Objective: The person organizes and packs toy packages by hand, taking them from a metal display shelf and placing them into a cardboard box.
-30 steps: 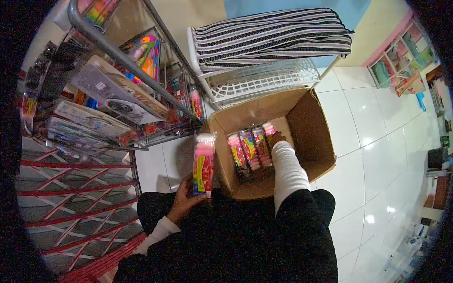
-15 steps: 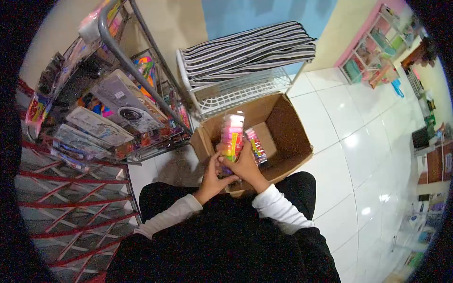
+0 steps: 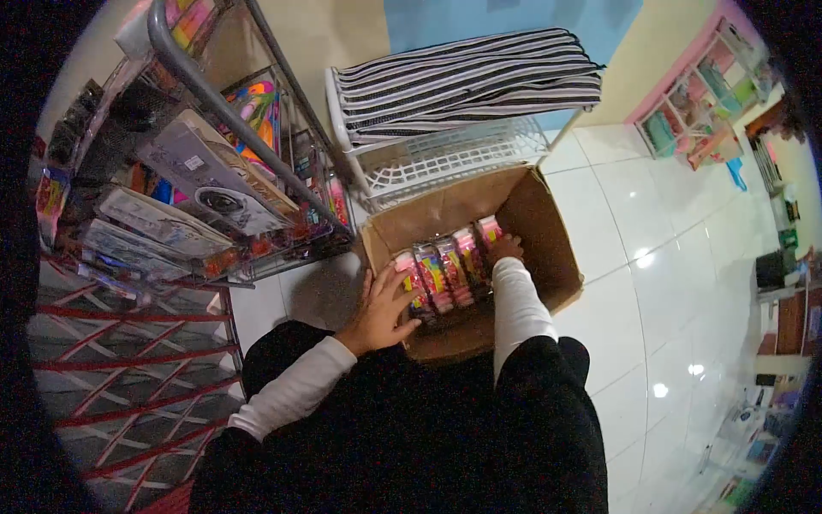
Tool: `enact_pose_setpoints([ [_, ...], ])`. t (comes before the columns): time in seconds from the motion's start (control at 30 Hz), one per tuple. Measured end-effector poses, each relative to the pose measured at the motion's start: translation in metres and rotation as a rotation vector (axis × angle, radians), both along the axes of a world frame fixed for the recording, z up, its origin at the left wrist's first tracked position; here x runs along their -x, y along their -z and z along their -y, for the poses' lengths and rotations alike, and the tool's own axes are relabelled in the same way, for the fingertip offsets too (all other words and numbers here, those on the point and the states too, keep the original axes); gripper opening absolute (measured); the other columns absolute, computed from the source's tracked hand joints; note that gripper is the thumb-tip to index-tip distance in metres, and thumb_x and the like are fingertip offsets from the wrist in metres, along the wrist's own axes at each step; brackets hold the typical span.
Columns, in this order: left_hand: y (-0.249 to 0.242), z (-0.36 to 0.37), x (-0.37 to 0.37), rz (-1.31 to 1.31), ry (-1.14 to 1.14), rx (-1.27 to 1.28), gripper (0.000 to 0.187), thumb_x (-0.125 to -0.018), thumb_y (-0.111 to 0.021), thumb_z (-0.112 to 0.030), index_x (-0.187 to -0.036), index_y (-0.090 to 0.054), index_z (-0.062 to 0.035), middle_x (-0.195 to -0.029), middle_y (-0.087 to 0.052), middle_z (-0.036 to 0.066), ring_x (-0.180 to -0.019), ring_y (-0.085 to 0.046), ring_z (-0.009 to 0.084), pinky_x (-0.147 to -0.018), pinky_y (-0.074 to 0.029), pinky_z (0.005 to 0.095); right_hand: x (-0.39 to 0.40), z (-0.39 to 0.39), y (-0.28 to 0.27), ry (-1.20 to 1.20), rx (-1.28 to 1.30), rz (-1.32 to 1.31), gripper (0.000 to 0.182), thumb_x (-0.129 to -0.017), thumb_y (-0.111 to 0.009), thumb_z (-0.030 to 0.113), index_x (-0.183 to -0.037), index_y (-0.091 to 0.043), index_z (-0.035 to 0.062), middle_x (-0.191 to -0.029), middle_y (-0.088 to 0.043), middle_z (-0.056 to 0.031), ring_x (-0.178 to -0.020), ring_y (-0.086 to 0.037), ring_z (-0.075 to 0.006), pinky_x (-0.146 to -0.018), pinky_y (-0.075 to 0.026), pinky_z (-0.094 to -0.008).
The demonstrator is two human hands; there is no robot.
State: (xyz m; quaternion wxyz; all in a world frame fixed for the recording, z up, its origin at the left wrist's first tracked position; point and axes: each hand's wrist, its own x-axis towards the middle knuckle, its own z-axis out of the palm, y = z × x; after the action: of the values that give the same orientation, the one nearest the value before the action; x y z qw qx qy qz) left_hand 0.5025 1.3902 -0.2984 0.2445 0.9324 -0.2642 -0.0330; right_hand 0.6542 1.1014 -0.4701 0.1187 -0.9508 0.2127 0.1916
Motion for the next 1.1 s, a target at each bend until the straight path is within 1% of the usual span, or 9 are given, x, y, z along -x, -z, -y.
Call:
enact_pose_setpoints([
  [0.27,0.011,0.007,-0.008,-0.027,0.004,0.125,0.050,-0.075,-0.062,-0.034,-0.119,-0.055,-0.0119,-0.135,-0.033,0.018,-0.129,-0.022,0.0411,-0.103,-0.016,0.0605,0.003,-0.003,0.075,0.081,-0.110,-0.177,0.062,-0.078,-0.063,0.037,-0.124,-0.038,0.0047,-0.129,-0.033,-0.0249,-0.111,-0.048,-0.0389,-0.089,-0.045,-0.0436],
  [0.4,0.011,0.008,-0.006,-0.013,-0.035,0.116,0.048,-0.074,-0.063,-0.033,-0.117,-0.057,-0.0134,-0.137,-0.033,0.016,-0.130,-0.021,0.0409,-0.102,-0.014,0.0635,-0.014,-0.004,0.069,-0.481,0.135,-0.411,0.065,-0.081,-0.044,0.058,-0.126,-0.047,0.0118,-0.130,-0.044,-0.0151,-0.112,-0.050,-0.0330,-0.095,-0.038,-0.0484],
  [0.53,0.019,0.007,-0.005,-0.002,-0.047,0.134,0.048,-0.073,-0.063,-0.032,-0.117,-0.056,-0.0140,-0.137,-0.032,0.016,-0.131,-0.020,0.0397,-0.103,-0.013,0.0632,-0.016,-0.003,0.087,-0.459,0.184,-0.284,0.069,-0.079,-0.038,0.064,-0.121,-0.055,0.0118,-0.128,-0.048,-0.0187,-0.118,-0.045,-0.0370,-0.098,-0.036,-0.0459],
  [0.57,0.018,0.007,-0.004,-0.014,-0.043,0.128,0.049,-0.073,-0.064,-0.032,-0.118,-0.056,-0.0141,-0.137,-0.032,0.015,-0.131,-0.020,0.0393,-0.103,-0.012,0.0628,-0.021,0.004,0.099,-0.450,0.103,-0.272,0.067,-0.078,-0.047,0.059,-0.120,-0.053,0.0076,-0.127,-0.048,-0.0214,-0.116,-0.047,-0.0380,-0.095,-0.039,-0.0450],
  [0.63,0.009,0.004,-0.003,-0.064,-0.027,0.094,0.050,-0.074,-0.063,-0.032,-0.119,-0.054,-0.0139,-0.138,-0.031,0.015,-0.132,-0.018,0.0386,-0.105,-0.011,0.0610,-0.027,-0.013,0.010,-0.558,-0.097,-0.332,0.066,-0.076,-0.057,0.053,-0.118,-0.054,0.0024,-0.122,-0.050,-0.0241,-0.112,-0.050,-0.0381,-0.091,-0.043,-0.0427],
  [0.8,0.021,-0.015,0.000,0.061,-0.035,0.274,0.049,-0.080,-0.058,-0.028,-0.124,-0.046,-0.0095,-0.134,-0.034,0.015,-0.129,-0.025,0.0380,-0.106,-0.016,0.0558,-0.025,-0.041,-0.039,-0.829,-0.263,-0.216,0.055,-0.079,-0.059,0.046,-0.106,-0.060,-0.0014,-0.106,-0.060,-0.0233,-0.100,-0.059,-0.0336,-0.085,-0.046,-0.0391],
  [0.87,0.025,-0.044,0.003,0.118,-0.122,0.381,0.045,-0.082,-0.057,-0.025,-0.122,-0.047,-0.0070,-0.132,-0.036,0.016,-0.127,-0.029,0.0373,-0.105,-0.020,0.0532,0.026,-0.077,-0.128,-0.764,-0.423,-0.065,0.047,-0.085,-0.055,0.037,-0.112,-0.057,-0.0014,-0.111,-0.058,-0.0227,-0.101,-0.058,-0.0326,-0.086,-0.046,-0.0394],
  [0.93,0.050,-0.082,0.003,0.095,-0.258,0.315,0.036,-0.080,-0.058,-0.021,-0.111,-0.051,-0.0039,-0.119,-0.046,0.018,-0.118,-0.040,0.0364,-0.099,-0.031,0.0475,0.067,-0.105,-0.163,-0.612,-0.732,-0.062,0.066,-0.083,-0.055,0.049,-0.125,-0.045,-0.0004,-0.110,-0.056,-0.0287,-0.105,-0.055,-0.0362,-0.089,-0.043,-0.0403],
  [1.1,0.080,-0.170,-0.009,-0.110,-0.479,-0.133,0.040,-0.078,-0.063,-0.026,-0.109,-0.054,-0.0033,-0.114,-0.052,0.019,-0.110,-0.047,0.0357,-0.093,-0.038,0.0439,0.141,-0.167,-0.142,-0.605,-0.688,0.305,0.071,-0.085,-0.055,0.034,-0.136,-0.022,-0.0031,-0.111,-0.052,-0.0338,-0.102,-0.053,-0.0438,-0.088,-0.042,-0.0446],
])
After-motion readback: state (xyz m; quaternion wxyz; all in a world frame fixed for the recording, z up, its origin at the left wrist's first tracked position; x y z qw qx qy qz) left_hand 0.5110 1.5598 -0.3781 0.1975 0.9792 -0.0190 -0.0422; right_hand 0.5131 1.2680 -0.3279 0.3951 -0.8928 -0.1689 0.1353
